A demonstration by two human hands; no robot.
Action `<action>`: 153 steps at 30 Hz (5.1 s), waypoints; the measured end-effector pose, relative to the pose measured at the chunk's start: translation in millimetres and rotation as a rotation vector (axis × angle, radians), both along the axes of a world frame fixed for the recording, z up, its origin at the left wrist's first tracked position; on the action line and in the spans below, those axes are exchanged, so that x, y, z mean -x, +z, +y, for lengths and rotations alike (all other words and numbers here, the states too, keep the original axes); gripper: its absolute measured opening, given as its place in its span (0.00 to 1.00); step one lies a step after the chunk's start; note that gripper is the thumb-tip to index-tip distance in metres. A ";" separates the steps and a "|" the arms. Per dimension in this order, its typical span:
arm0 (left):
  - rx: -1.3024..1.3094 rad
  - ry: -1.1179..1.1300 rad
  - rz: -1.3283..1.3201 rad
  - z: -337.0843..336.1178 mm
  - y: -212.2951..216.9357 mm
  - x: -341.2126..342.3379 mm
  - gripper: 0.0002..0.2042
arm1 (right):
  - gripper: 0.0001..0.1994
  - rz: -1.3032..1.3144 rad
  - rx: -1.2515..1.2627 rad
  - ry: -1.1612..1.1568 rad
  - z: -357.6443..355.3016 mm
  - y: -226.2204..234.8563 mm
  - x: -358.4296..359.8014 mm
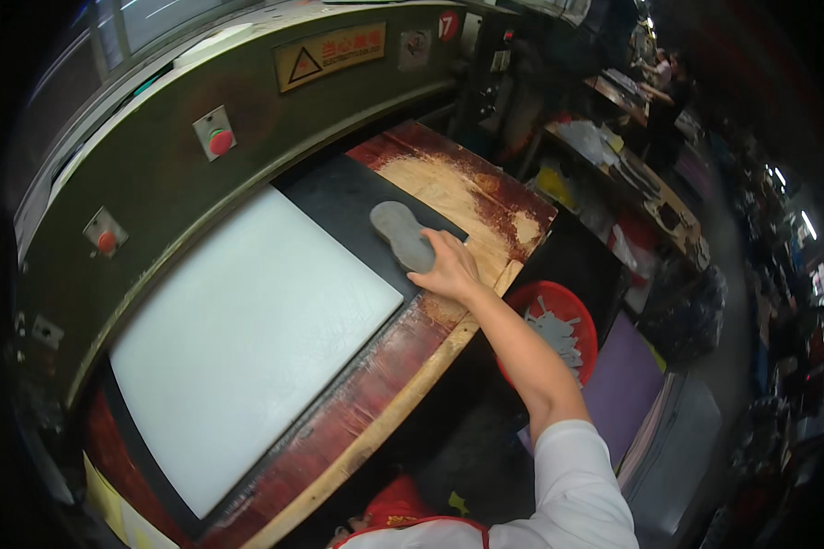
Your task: The person places a gray shoe-shaped template on a sheet of foam, aligns it, and operates a hydraulic press to cut multiple shapes. They then remove the cut pieces from the sheet and stack them, repeating the process with another sheet.
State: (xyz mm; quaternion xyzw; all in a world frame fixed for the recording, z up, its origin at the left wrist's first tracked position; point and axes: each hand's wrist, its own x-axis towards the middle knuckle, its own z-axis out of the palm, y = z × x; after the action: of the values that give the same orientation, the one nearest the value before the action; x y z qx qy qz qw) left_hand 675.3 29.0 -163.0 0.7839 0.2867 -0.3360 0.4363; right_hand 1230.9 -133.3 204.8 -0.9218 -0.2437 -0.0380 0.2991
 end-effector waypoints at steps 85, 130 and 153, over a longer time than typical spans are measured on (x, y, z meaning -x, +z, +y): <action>0.514 -1.024 -0.218 -1186.9 277.1 98.2 0.15 | 0.20 0.808 -0.664 -1.889 -843.2 -219.6 1165.1; -1.458 -0.305 -0.687 -289.4 659.8 410.0 0.12 | 0.07 0.718 0.043 1.337 -363.6 35.8 639.5; -1.370 -0.029 -0.744 122.7 502.0 -55.2 0.33 | 0.12 0.869 -0.578 0.243 -57.9 -13.7 187.4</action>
State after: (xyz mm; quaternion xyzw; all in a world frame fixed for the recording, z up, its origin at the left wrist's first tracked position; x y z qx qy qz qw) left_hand 730.5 151.6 339.0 0.9435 0.2550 0.1953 -0.0819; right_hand 1043.5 -191.2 191.1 -0.6977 -0.1822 0.3165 0.6163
